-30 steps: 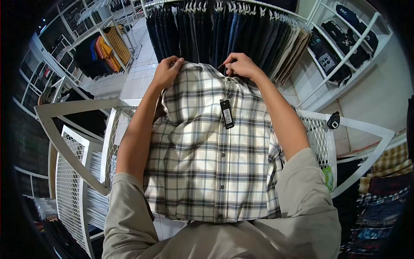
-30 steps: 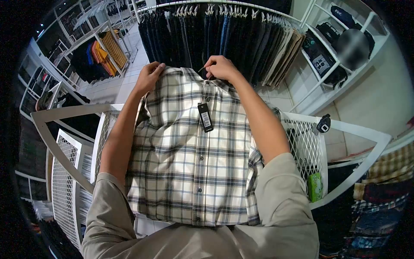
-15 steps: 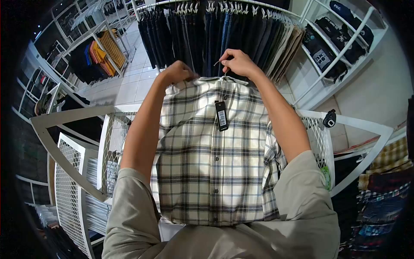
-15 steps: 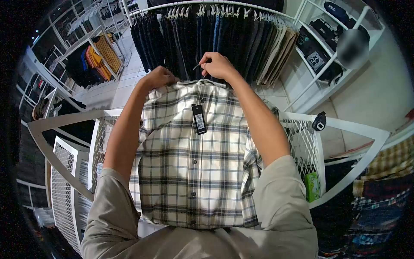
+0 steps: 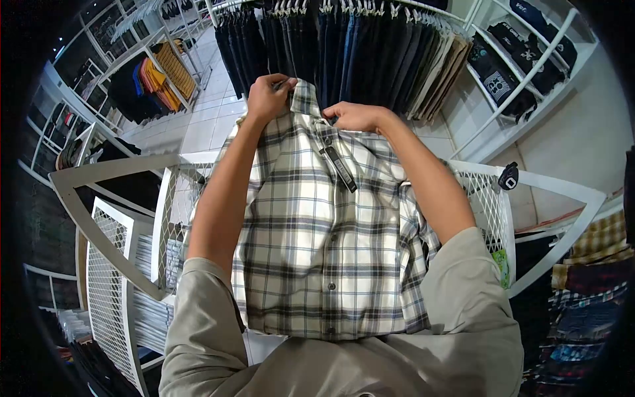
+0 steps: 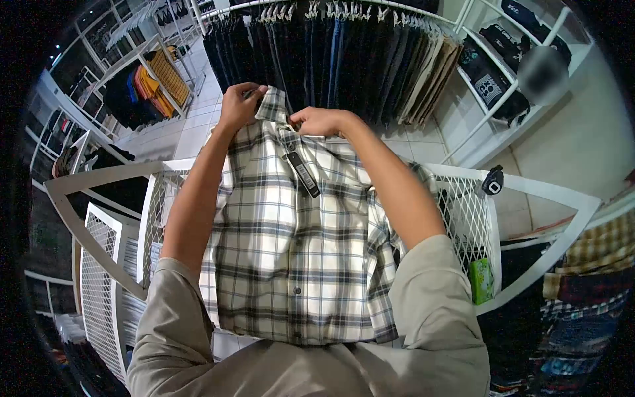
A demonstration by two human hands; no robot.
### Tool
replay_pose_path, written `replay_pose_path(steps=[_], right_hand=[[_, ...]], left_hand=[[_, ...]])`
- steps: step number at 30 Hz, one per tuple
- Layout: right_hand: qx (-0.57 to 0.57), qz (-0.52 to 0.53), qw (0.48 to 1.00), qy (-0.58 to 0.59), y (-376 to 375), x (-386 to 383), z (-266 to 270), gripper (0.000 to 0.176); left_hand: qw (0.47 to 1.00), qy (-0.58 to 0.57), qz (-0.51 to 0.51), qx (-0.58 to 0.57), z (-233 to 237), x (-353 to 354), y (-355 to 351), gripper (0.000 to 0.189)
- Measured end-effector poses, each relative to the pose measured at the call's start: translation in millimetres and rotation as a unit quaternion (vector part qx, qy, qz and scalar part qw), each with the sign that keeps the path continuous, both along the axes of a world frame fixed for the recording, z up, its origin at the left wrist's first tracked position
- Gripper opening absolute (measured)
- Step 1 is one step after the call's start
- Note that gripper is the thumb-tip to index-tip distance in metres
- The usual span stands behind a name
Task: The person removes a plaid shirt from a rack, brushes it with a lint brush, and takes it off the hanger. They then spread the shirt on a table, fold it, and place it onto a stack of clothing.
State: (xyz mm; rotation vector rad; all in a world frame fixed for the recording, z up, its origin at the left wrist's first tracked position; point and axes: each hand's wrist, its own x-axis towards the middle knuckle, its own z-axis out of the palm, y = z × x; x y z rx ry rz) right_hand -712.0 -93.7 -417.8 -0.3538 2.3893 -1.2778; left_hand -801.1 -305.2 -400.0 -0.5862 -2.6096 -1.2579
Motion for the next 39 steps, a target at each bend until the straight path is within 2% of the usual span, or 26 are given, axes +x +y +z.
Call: replay_pose_path(steps=[2,3,4,6,8,9,10,11,12,14,16,19,21,22,23,25,28,29,32,35,37,39], right_hand=[[-0.001,0.02,1.0,-0.013,-5,9,3,0.026],[0.069,0.023,0.996,-0.045,-6,5,4,0.028],[0.069,0.025,0.996,-0.046,-6,3,5,0.028],[0.177,0.016,0.983,-0.034,-5,3,7,0.028],[0.135,0.005,0.991,-0.02,-3,13,6,0.031],[0.094,-0.045,0.994,0.015,-4,25,14,0.033],[0.052,-0.095,0.993,0.048,-3,36,16,0.034],[-0.003,-0.102,0.989,0.105,12,23,-13,0.035],[0.041,-0.13,0.984,0.118,13,45,4,0.033],[0.081,-0.185,0.965,0.17,22,76,4,0.032],[0.084,-0.209,0.962,0.155,27,122,11,0.036],[0.038,-0.217,0.96,0.171,35,183,-7,0.034],[0.022,-0.232,0.961,0.149,13,244,-8,0.033],[0.026,-0.253,0.954,0.159,-1,273,-5,0.033],[0.03,-0.276,0.946,0.168,-15,302,-6,0.032],[0.027,-0.308,0.934,0.181,-49,355,-15,0.028],[0.038,-0.351,0.915,0.194,-105,415,-24,0.023],[0.04,-0.366,0.903,0.224,-123,431,-30,0.022],[0.031,-0.409,0.862,0.297,-164,464,-62,0.018],[0.058,-0.432,0.84,0.322,-191,485,-85,0.016],[0.086,-0.449,0.834,0.308,-202,494,-93,0.02],[0.112,-0.467,0.828,0.289,-211,495,-103,0.031]], left_hand=[[0.999,0.032,0.006,-0.016,-2,2,1,0.032],[0.999,0.034,0.026,-0.024,-4,3,1,0.033],[0.998,0.036,0.046,-0.032,-5,4,1,0.034],[0.998,0.049,0.041,-0.026,-4,7,-2,0.036],[0.995,0.037,0.052,-0.079,4,16,-6,0.037],[0.995,0.037,0.053,-0.079,3,17,-11,0.037],[0.99,0.099,0.038,-0.095,0,18,-18,0.04],[0.981,0.158,0.024,-0.111,-6,21,-25,0.044],[0.981,0.155,0.024,-0.111,-7,33,-30,0.044],[0.97,0.205,0.015,-0.128,-1,75,-45,0.052],[0.987,0.124,-0.056,-0.087,-5,114,-64,0.053],[0.979,-0.008,-0.122,-0.164,-1,202,-94,0.049],[0.962,-0.074,-0.165,-0.203,3,267,-116,0.049],[0.964,-0.015,-0.199,-0.177,-14,289,-130,0.05],[0.972,-0.028,-0.167,-0.162,-14,323,-137,0.052],[0.971,0.021,-0.158,-0.179,-36,368,-152,0.051],[0.969,0.11,-0.133,-0.176,-64,415,-168,0.052],[0.971,0.104,-0.124,-0.178,-70,428,-172,0.048],[0.961,0.15,-0.116,-0.2,-92,458,-181,0.05],[0.965,0.15,-0.132,-0.172,-97,486,-183,0.053],[0.966,0.153,-0.136,-0.158,-104,501,-182,0.052],[0.975,0.139,-0.159,-0.068,-119,512,-182,0.047]])
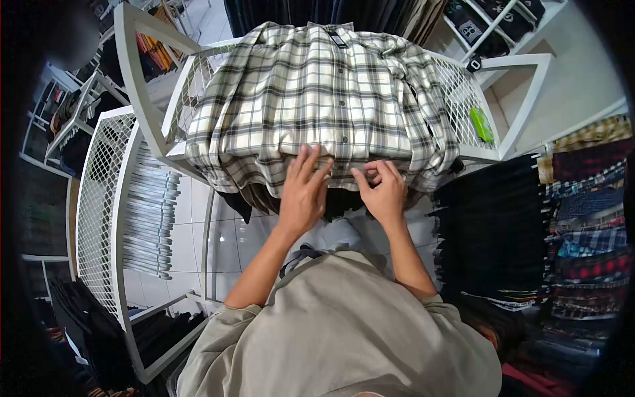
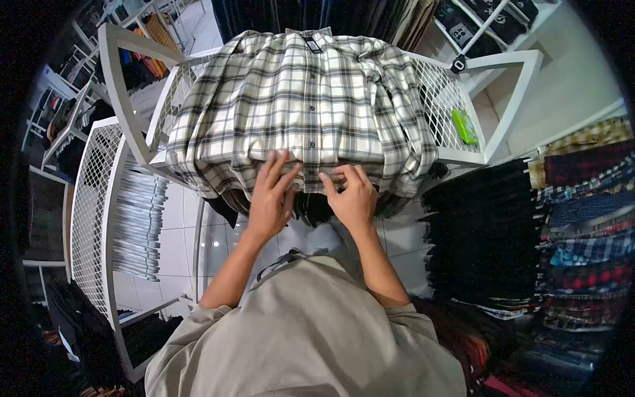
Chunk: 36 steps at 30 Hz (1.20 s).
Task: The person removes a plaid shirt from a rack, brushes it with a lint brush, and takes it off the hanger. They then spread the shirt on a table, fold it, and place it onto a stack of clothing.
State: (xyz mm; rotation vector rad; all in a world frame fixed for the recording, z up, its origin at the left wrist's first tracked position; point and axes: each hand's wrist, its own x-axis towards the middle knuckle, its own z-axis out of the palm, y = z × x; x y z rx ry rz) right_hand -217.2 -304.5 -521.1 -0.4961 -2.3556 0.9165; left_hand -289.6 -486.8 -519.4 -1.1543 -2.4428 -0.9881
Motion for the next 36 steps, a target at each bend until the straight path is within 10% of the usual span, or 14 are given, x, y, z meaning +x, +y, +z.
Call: replay_pose_path(steps=[3,12,15,18,26,32,36], right_hand=[[0.061,-0.027,0.997,-0.03,-7,-6,-20,0.039],[0.06,-0.115,0.991,-0.044,-5,-6,-38,0.058],[0.01,-0.035,0.999,0.005,11,-8,-86,0.038],[-0.053,0.04,0.998,0.009,10,-3,-93,0.02],[-0.19,0.057,0.975,0.103,-13,38,-28,0.019],[-0.494,0.107,0.852,0.139,-1,47,20,0.02],[-0.389,0.082,0.91,0.118,17,46,25,0.021]], left_hand=[[0.977,-0.176,-0.02,0.117,-24,17,3,0.03],[0.968,-0.209,0.051,0.131,-41,26,-16,0.023],[0.966,-0.23,0.061,0.096,-42,33,-17,0.023],[0.968,-0.22,0.044,0.112,-45,42,-12,0.023],[0.997,-0.028,0.053,-0.056,-51,49,-14,0.097],[0.989,0.026,0.134,-0.048,-80,35,0,0.104],[0.982,0.063,0.172,0.04,-79,15,2,0.081]])
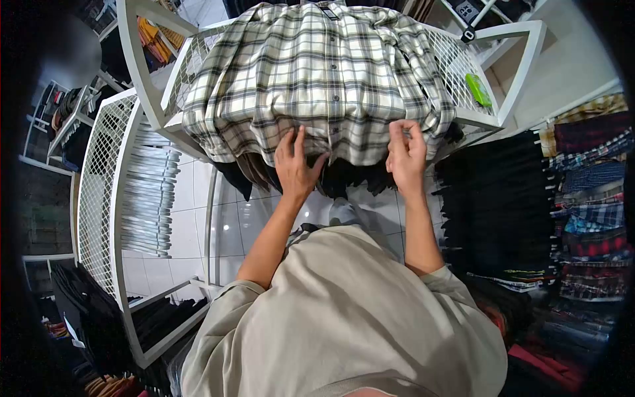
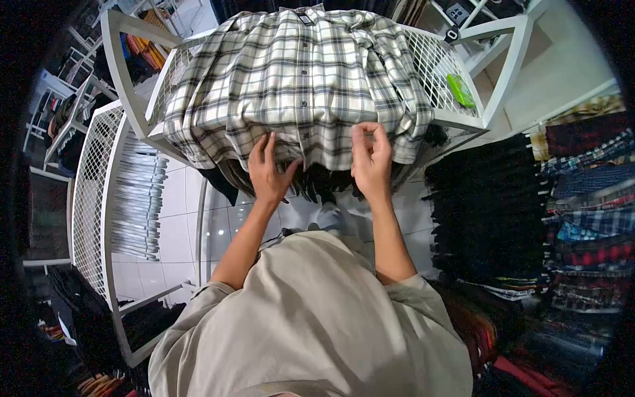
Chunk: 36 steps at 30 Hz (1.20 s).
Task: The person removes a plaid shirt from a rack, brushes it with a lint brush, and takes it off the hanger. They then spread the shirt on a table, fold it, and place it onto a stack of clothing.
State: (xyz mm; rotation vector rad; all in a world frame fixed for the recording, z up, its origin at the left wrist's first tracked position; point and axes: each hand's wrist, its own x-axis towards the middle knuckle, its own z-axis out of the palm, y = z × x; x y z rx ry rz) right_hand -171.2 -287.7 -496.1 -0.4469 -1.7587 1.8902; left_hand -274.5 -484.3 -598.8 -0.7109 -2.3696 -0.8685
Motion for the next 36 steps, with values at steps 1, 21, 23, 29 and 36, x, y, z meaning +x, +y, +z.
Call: replay_pose_path(steps=[1,21,23,29,36], right_hand=[[0.093,-0.027,0.995,-0.017,5,-7,-13,0.023],[0.433,0.025,0.895,-0.106,-44,-25,-88,0.067],[0.498,0.043,0.863,-0.065,-51,-17,-80,0.078],[0.546,-0.014,0.837,0.019,-64,-12,-89,0.074],[0.533,0.053,0.842,0.069,-74,-2,-80,0.068]], left_hand=[[0.999,0.003,-0.011,0.043,4,-4,1,0.075],[0.946,-0.262,0.045,0.185,38,11,-59,0.029],[0.932,-0.282,0.03,0.227,62,21,-65,0.028],[0.923,-0.271,-0.01,0.272,97,29,-77,0.028],[0.872,-0.33,-0.069,0.356,105,33,-81,0.025]])
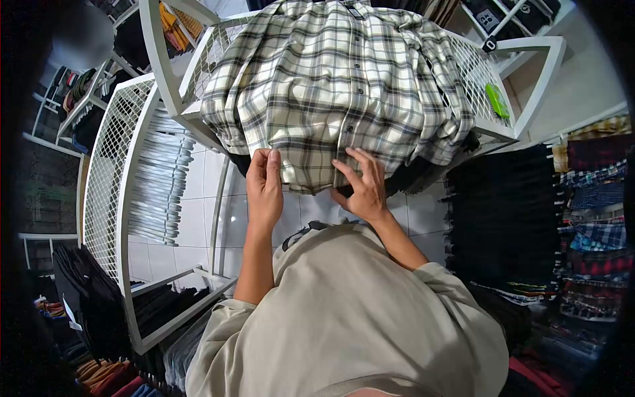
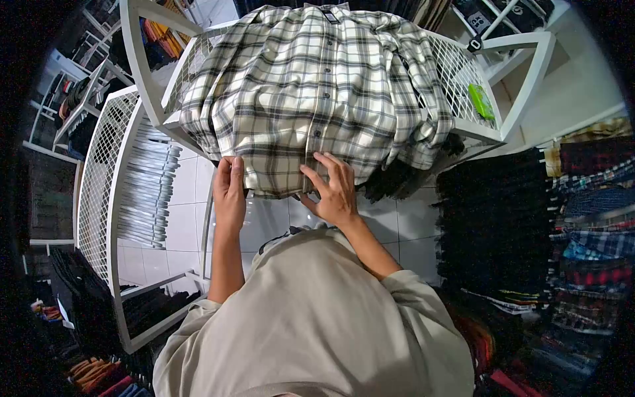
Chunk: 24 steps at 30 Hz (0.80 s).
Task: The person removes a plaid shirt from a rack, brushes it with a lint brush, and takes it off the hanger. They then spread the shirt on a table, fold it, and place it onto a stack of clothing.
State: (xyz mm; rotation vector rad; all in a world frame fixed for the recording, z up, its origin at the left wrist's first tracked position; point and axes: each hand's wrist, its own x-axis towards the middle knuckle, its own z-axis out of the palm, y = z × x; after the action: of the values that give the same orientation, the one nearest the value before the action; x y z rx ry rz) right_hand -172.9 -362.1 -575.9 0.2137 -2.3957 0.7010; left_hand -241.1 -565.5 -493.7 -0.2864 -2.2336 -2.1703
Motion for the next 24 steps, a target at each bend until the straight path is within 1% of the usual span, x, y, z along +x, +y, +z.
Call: replay_pose_path(steps=[1,3,4,5,7,8,9,11,12,13,16,18,19,20,21,22,23,24], right_hand=[[0.0,0.001,1.0,0.001,1,1,0,0.068],[-0.02,0.049,0.999,0.002,7,2,4,0.059],[-0.034,0.051,0.998,-0.018,7,3,14,0.052],[-0.034,0.052,0.998,-0.018,10,3,12,0.052],[-0.068,0.087,0.992,-0.055,19,1,11,0.048],[-0.056,0.096,0.993,-0.042,23,1,13,0.038],[-0.056,0.097,0.993,-0.043,26,2,14,0.038],[-0.111,0.128,0.98,-0.104,31,3,17,0.027],[-0.089,0.122,0.983,-0.102,32,4,22,0.017],[-0.088,0.121,0.984,-0.102,34,5,23,0.017],[-0.074,0.103,0.984,-0.127,34,6,23,0.021],[-0.044,0.081,0.994,-0.062,27,4,23,0.023],[-0.042,0.082,0.994,-0.061,23,2,22,0.023],[-0.054,0.036,0.997,-0.044,18,1,19,0.024],[-0.066,-0.011,0.997,-0.026,16,0,16,0.026],[-0.063,-0.052,0.997,-0.018,16,-3,14,0.024],[-0.081,-0.069,0.994,-0.006,20,-3,16,0.02],[-0.103,-0.094,0.99,0.005,24,-2,24,0.017]], left_hand=[[1.0,0.001,0.001,0.0,0,-1,-1,0.025],[1.0,0.009,0.001,0.007,1,-2,-5,0.026],[1.0,0.008,0.001,0.0,2,-2,-6,0.025],[1.0,0.008,0.003,0.0,3,-1,-8,0.025],[1.0,-0.021,-0.006,0.012,7,0,-10,0.025],[1.0,-0.021,-0.005,0.012,8,0,-11,0.025],[1.0,-0.004,-0.008,-0.002,8,-1,-12,0.026],[1.0,0.013,-0.01,-0.017,8,-1,-17,0.026],[1.0,0.008,-0.01,-0.011,8,-2,-19,0.026],[1.0,0.003,-0.011,-0.003,9,-3,-20,0.025],[1.0,-0.005,-0.015,0.008,15,-1,-20,0.024],[1.0,0.001,-0.021,0.018,21,1,-20,0.024],[0.999,-0.023,-0.019,0.034,25,3,-19,0.023],[0.997,-0.047,-0.017,0.051,28,4,-18,0.022],[0.998,-0.045,-0.017,0.051,33,5,-17,0.022],[0.997,-0.049,-0.002,0.067,39,5,-16,0.022],[0.995,-0.053,0.014,0.083,42,5,-16,0.022],[0.999,0.002,0.012,0.036,36,-2,-22,0.024]])
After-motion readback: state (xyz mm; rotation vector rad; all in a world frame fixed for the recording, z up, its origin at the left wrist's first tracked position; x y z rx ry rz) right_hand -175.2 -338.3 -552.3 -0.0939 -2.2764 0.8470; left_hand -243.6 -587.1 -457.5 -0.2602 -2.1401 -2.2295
